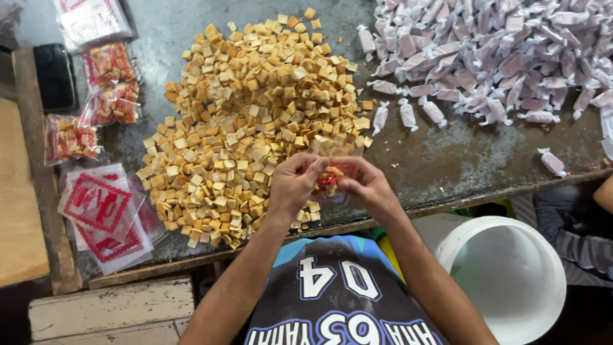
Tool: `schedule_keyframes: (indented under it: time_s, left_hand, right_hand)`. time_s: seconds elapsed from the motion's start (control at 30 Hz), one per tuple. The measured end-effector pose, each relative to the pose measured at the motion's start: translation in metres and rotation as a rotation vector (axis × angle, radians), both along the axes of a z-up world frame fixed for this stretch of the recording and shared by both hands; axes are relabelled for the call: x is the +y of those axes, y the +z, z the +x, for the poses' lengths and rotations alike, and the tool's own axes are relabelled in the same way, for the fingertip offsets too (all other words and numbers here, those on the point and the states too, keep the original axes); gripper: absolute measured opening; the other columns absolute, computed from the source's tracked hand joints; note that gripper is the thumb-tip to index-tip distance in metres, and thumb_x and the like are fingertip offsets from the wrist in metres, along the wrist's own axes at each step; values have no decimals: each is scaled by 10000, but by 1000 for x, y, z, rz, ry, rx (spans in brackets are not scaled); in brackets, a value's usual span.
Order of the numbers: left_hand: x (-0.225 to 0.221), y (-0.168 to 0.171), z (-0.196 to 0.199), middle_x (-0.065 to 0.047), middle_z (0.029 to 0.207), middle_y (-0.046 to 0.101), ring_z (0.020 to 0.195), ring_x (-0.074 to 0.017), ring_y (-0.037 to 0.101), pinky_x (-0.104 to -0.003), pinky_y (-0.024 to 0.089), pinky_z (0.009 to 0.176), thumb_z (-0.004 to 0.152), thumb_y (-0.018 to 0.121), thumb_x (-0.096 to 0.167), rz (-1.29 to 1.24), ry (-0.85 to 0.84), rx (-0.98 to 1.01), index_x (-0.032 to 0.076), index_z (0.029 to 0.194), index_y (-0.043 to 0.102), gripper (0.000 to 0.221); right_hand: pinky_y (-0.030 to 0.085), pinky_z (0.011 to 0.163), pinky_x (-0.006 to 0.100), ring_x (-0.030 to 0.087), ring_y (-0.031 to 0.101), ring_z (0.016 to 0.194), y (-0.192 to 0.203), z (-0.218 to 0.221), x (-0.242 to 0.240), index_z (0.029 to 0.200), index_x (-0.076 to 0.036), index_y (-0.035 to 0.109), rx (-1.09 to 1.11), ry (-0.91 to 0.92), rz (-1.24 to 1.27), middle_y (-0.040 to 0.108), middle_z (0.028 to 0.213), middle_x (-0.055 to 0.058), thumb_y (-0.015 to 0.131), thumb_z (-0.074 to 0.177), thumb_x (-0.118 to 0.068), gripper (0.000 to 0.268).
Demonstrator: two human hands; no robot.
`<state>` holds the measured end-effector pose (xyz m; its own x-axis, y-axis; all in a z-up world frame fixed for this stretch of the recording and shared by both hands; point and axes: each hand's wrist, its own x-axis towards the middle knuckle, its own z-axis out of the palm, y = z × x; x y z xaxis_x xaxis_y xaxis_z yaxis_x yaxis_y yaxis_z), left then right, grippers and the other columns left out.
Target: The person scoops small square food items into small plastic bags and places the filled bags into a cardboard box.
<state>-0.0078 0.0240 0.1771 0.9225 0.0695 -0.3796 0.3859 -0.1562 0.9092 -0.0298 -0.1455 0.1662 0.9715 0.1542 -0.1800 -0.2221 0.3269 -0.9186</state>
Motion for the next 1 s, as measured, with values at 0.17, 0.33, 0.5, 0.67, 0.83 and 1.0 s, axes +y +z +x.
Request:
schedule_keyframes:
  time_s: [0.17,0.33,0.5,0.67,0.83,1.0]
  left_hand:
    - [43,36,-2,-26,741,614,701,-93,578,-300,583,618,829,867,169,-305,33,-87,125,997,787,191]
    - [88,-2,-8,-117,743,660,709,-141,613,-291,518,619,832,853,99,-130,-107,-438,64,885,796,86]
    - [132,2,-11,-101,803,708,758,-244,702,-360,559,729,803,830,101,68,-74,-360,135,841,816,53]
    - [169,-8,-29,-35,733,692,729,-147,654,-333,548,709,872,774,380,50,154,-1,196,839,790,187]
    - [207,-59,-45,1,667,617,608,-123,552,-299,481,614,926,705,435,36,286,141,193,795,739,277]
    - [239,-62,-61,27,568,502,600,-98,488,-242,382,560,849,718,317,-119,474,202,149,614,619,304]
  right_hand:
    - [532,616,255,133,581,630,-9,2,39,1106,49,746,-14,-137,22,605,717,101,554,1042,-188,312]
    - [597,709,353,227,680,708,-100,-7,46,1063,91,713,-59,-169,190,715,827,231,516,1048,-70,255]
    - [539,575,261,148,606,565,-75,9,100,961,73,744,-55,-188,124,661,664,178,583,1008,-135,268]
    - [549,783,286,154,666,824,-85,-7,136,1065,-88,509,5,-276,26,600,867,64,637,995,-39,155]
    - [539,778,321,182,682,813,-45,-7,176,1223,-125,367,-213,-112,-214,669,824,138,559,1040,-7,290]
    - [569,882,374,174,673,884,-3,-1,207,1178,-24,719,-117,228,-484,707,934,130,672,965,-53,220]
